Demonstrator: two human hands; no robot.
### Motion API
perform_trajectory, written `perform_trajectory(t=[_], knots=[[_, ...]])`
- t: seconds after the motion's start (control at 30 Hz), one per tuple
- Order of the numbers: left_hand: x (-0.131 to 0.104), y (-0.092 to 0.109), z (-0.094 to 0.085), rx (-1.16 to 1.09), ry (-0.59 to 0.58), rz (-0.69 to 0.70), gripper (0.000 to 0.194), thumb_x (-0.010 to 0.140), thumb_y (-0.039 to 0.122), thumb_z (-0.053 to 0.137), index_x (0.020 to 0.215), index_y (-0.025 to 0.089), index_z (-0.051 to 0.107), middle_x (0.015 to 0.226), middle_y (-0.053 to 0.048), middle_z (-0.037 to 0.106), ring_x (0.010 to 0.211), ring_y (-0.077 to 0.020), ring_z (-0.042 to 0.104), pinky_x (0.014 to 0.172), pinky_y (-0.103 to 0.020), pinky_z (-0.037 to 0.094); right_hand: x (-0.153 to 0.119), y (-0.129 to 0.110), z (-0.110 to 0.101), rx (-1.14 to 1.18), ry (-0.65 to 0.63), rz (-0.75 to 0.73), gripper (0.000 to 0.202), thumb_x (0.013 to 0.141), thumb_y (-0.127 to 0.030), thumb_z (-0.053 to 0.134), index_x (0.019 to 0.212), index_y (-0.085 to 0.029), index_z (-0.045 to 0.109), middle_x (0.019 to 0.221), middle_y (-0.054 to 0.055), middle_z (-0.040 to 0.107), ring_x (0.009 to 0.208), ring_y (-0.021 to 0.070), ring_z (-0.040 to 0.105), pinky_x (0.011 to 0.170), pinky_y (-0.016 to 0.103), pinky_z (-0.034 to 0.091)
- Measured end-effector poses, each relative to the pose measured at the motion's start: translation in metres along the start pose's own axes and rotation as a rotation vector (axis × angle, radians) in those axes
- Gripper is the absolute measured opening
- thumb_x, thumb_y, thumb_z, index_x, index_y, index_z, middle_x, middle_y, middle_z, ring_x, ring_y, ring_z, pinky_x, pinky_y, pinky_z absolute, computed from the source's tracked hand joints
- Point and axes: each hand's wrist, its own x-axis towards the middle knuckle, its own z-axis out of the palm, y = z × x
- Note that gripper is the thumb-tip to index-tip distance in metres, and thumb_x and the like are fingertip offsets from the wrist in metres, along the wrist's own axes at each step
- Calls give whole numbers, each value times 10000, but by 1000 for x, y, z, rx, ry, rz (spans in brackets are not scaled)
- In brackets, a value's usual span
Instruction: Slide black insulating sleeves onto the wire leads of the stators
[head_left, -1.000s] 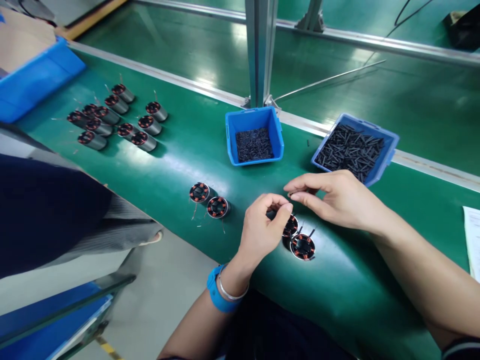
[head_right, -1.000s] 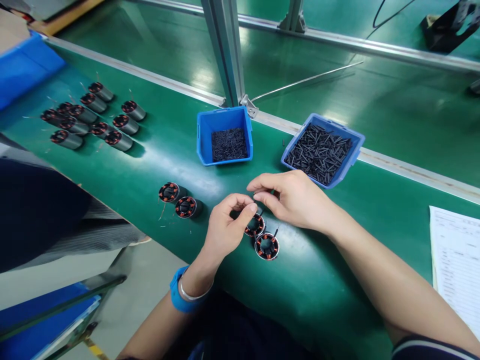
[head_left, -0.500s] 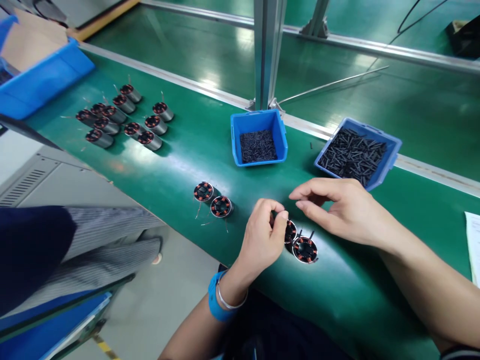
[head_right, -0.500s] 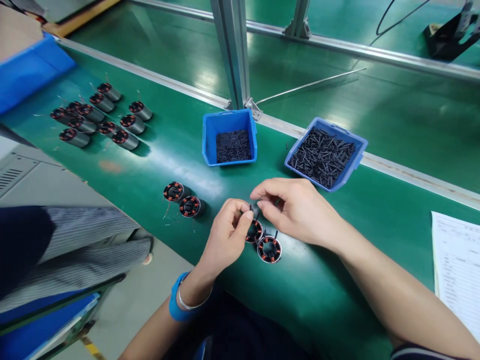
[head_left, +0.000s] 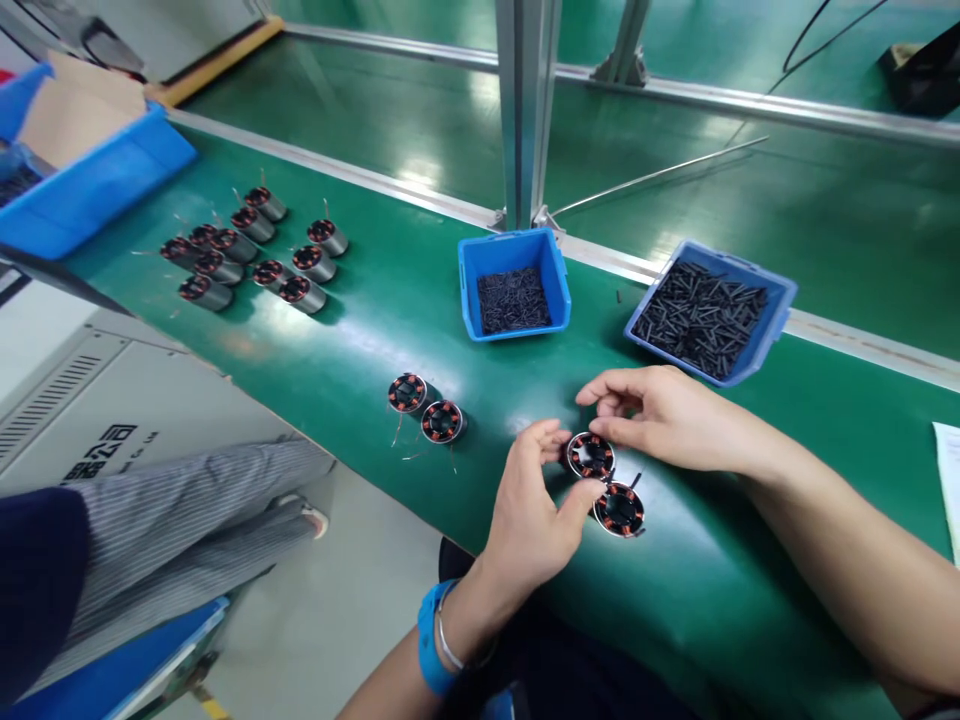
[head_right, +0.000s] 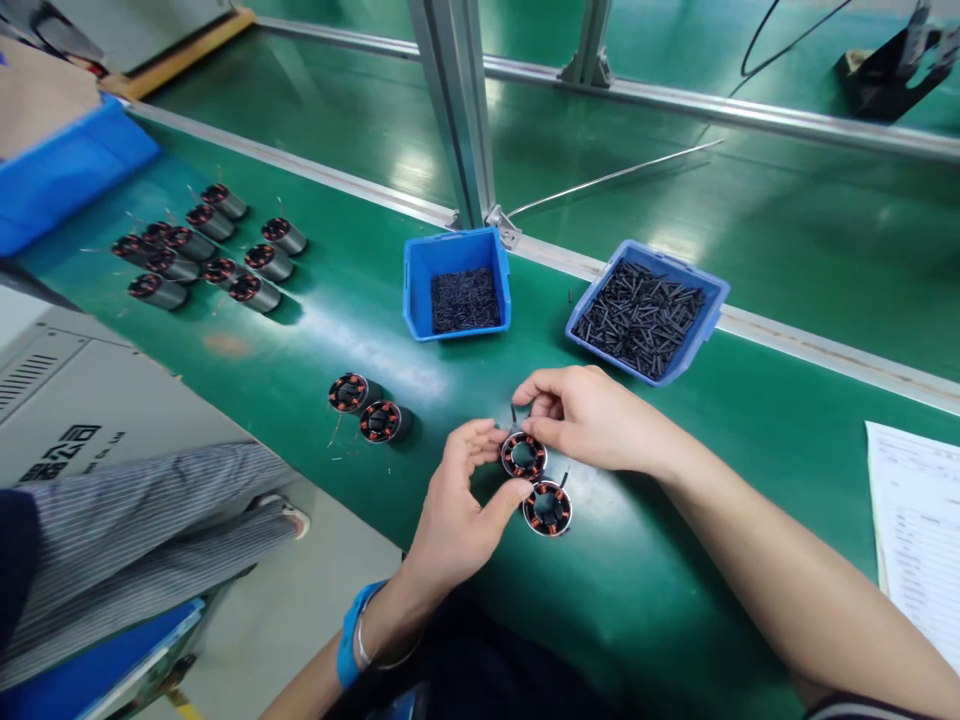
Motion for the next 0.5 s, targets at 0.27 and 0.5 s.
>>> perform_trajectory(t=[0.27, 0.5], knots=[[21, -2, -10, 9, -134, 48, 334, 909, 151, 587, 1234, 215, 540, 1263, -92, 648, 1161, -230, 614, 1032, -437, 490, 5, 4, -12, -9, -25, -44, 175, 873, -295, 555, 918, -187, 685, 647, -26, 644, 527, 111, 572, 507, 233, 438], [26, 4, -8, 117, -178, 47, 500, 855, 96, 608, 1321, 231, 483, 1302, -82, 646, 1232, -268, 574, 1084, -504, 418, 13, 4, -16, 2, -143, -48, 146, 873, -266, 539, 849, -189, 661, 632, -35, 626, 475, 80, 525, 478, 206, 402]])
